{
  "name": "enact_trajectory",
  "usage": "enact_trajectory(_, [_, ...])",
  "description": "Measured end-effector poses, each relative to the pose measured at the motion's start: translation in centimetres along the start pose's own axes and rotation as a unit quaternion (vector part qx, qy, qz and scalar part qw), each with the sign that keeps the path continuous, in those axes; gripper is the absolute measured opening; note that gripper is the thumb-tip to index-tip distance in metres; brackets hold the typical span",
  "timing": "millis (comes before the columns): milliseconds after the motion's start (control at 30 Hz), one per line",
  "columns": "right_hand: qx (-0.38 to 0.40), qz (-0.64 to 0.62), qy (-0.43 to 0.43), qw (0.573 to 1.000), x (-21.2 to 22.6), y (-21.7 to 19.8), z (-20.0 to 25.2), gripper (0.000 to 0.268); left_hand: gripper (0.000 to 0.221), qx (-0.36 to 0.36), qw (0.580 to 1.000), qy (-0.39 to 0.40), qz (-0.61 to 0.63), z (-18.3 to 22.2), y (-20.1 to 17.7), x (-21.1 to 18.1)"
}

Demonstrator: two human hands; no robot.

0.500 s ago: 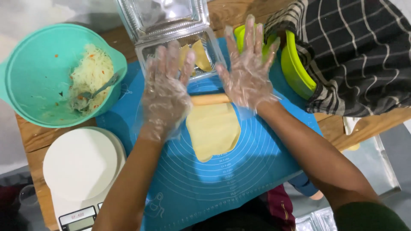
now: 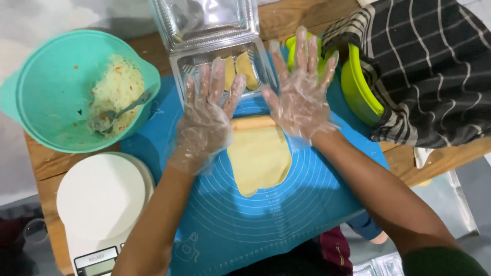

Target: Rolling out dough, adding filling with a spoon, and using a plastic mold to shape and seal pastries.

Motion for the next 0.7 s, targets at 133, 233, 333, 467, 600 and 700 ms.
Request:
enact_trajectory(133, [-0.018, 0.042, -0.006, 0.999, 0.2, -1.1, -0.5, 0.083, 0.064, -0.029, 0.998, 0.012, -0.059, -0.2, -0.4, -0.4])
enact_trajectory(233, [-0.086, -0.059, -0.005, 0.995, -0.8, 0.2, -1.5, 0.071, 0.068, -0.034, 0.998, 0.004, -0.059, -0.3, -0.3, -0.1])
enact_trajectory(333, [-0.2, -0.104, -0.051, 0.973, -1.0, -0.5, -0.4, 0.064, 0.076, -0.046, 0.997, 0.003, -0.068, 1.1, -0.7, -0.5])
enact_trajectory(467, [-0.166, -0.012, -0.036, 0.985, -0.7, -0.5, 1.4, 0.072, 0.06, -0.085, 0.991, 0.091, -0.044, 3.4, -1.4, -2.5])
enact_trajectory(600, [-0.147, -0.032, -0.048, 0.987, -1.0, -0.1, 1.9, 0.071, 0.059, -0.058, 0.992, 0.088, -0.075, 4.2, -0.6, -3.2])
enact_trajectory(700, [-0.28, -0.231, -0.121, 0.924, -1.6, -3.0, 2.1, 0.068, 0.039, -0.193, 0.964, 0.039, -0.18, 3.5, -4.3, -3.6])
Point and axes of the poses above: each hand's wrist, its own z-axis away from the middle knuckle, its own y-axis out of the palm, x = y × z, the point moved 9 cm from there along -z, towards the middle knuckle, and after that the axes turned 7 degrees about z, right-handed, at the moved point
